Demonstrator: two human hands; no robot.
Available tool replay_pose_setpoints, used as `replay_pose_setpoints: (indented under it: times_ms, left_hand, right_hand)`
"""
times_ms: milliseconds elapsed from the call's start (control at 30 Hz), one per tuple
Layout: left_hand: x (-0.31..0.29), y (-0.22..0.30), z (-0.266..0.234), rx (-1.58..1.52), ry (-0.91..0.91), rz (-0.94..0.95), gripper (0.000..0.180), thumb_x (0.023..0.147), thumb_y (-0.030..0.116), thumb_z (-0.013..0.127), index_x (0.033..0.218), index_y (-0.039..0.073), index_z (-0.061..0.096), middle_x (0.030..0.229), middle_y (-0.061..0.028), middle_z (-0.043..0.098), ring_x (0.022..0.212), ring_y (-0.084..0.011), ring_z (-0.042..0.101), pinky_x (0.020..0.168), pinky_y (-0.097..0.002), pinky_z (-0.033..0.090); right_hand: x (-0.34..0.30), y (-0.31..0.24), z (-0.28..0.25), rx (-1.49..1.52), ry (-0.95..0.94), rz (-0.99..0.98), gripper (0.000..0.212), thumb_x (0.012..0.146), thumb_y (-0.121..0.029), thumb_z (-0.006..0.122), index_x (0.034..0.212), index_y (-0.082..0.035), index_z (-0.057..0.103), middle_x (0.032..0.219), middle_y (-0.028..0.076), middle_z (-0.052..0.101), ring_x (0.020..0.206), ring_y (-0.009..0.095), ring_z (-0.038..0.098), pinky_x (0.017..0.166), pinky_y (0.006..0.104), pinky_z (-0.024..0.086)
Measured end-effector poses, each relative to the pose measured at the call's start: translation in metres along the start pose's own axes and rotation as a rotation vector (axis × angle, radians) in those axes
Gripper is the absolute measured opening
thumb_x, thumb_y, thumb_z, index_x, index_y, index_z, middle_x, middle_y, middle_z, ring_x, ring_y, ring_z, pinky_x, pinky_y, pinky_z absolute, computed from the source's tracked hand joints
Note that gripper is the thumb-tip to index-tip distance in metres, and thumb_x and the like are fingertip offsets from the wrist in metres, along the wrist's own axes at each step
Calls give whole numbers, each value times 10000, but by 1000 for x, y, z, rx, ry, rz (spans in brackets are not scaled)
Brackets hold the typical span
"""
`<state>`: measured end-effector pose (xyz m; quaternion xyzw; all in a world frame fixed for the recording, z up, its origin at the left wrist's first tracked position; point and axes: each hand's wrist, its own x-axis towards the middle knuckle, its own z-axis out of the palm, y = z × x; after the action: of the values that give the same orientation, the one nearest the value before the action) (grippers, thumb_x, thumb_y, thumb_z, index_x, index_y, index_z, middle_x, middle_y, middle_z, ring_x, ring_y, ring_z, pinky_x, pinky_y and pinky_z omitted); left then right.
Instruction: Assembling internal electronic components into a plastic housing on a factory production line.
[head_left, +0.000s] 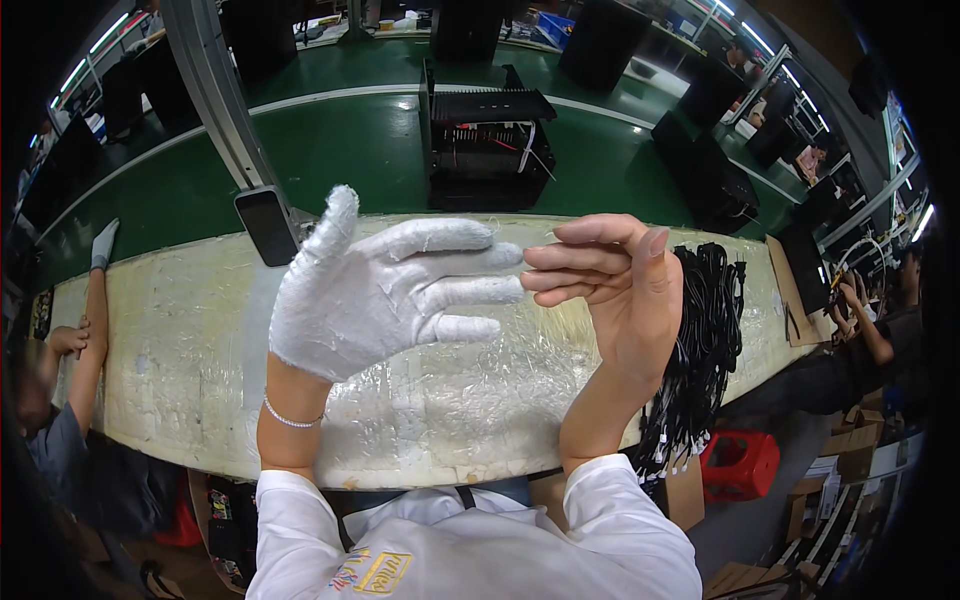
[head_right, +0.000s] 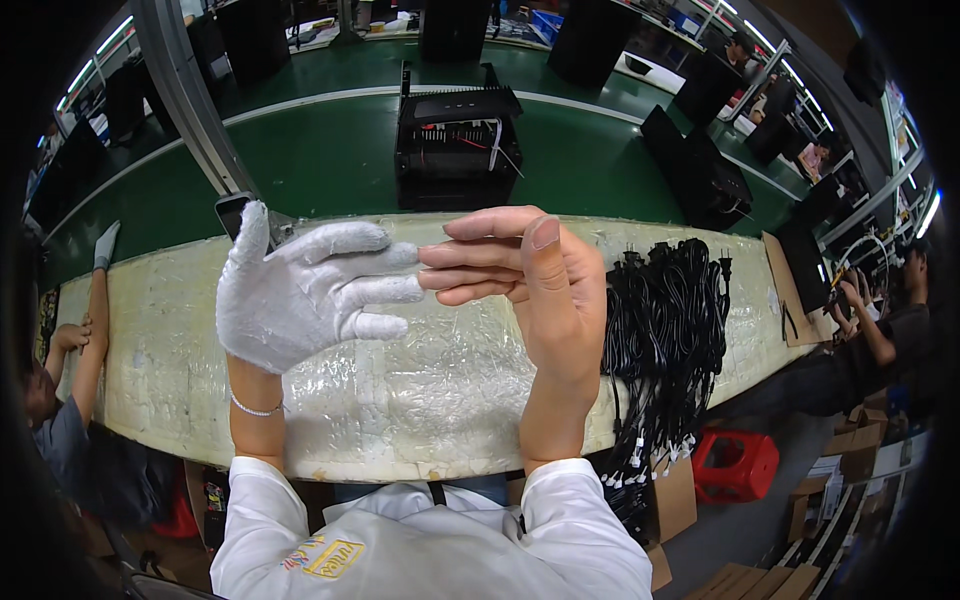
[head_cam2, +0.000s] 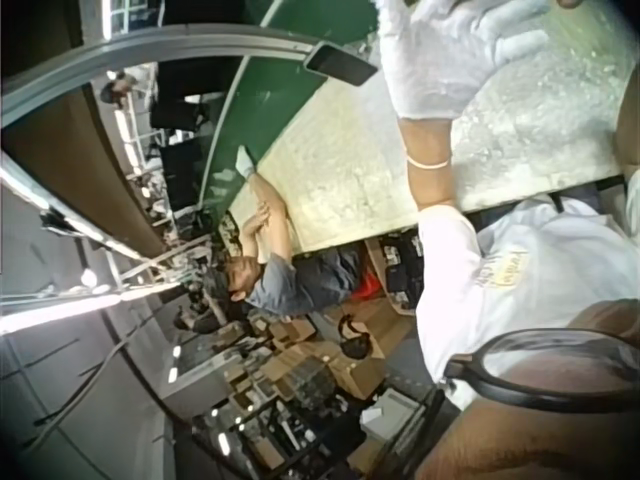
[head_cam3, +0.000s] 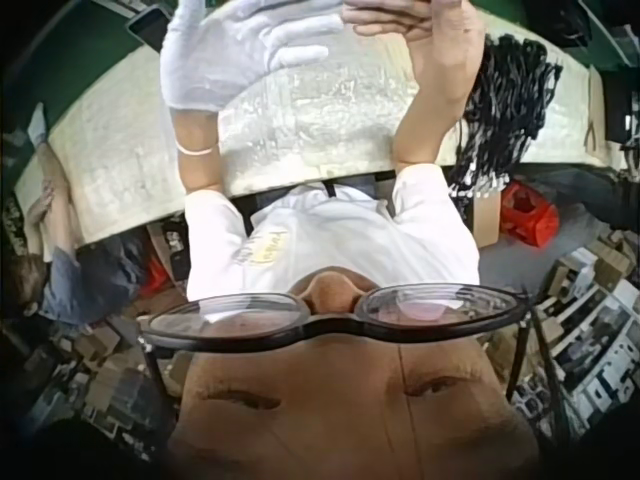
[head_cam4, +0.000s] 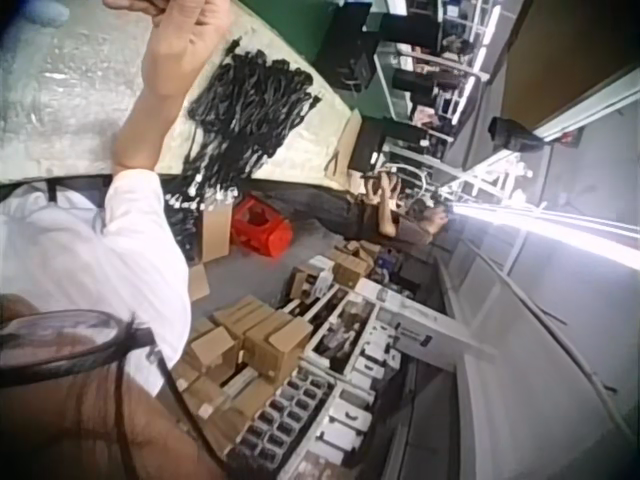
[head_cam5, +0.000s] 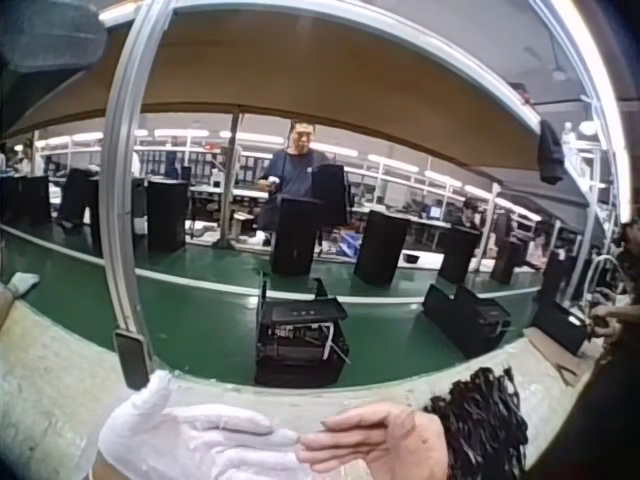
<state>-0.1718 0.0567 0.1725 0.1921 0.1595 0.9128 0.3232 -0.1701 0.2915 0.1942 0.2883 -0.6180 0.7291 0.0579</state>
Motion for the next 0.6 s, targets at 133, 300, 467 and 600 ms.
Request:
replay_pose_setpoints:
  times_ms: [133,300,467,600]
  left_hand:
    - [1,0,0,-37,-57,-13,1028,913,711,321,1409,-184,220,1471,-391,203,1372,-526,247,1050,-652,324]
    - [-4,5,-5,-3,-238,6,1124,872,777,286,1440,-176,102,1482,-419,99,1390,-554,147,1096,-646,223]
    - [-5,2,0,19,-300,2,1208,839,810,305,1419,-214,34,1477,-434,62,1407,-548,59,1153,-575,123]
    - [-3,-1,-3,-62,-342,12,1247,814,831,332,1413,-223,40,1472,-440,64,1410,-544,46,1157,-564,126]
  right_hand:
    - [0,-7,2,-38,20,26,721,1035,-485,207,1129,152,530,967,339,651,830,358,711,686,366,618]
    - [2,-9,4,38,-23,72,789,1026,-513,194,1148,193,524,971,341,649,831,358,709,674,354,621]
    - [4,-7,1,64,-12,76,808,1022,-525,198,1142,201,533,949,334,654,828,351,711,661,345,623]
    - [4,-8,2,43,-12,65,802,1024,-520,209,1121,202,546,918,326,661,814,345,713,655,342,623]
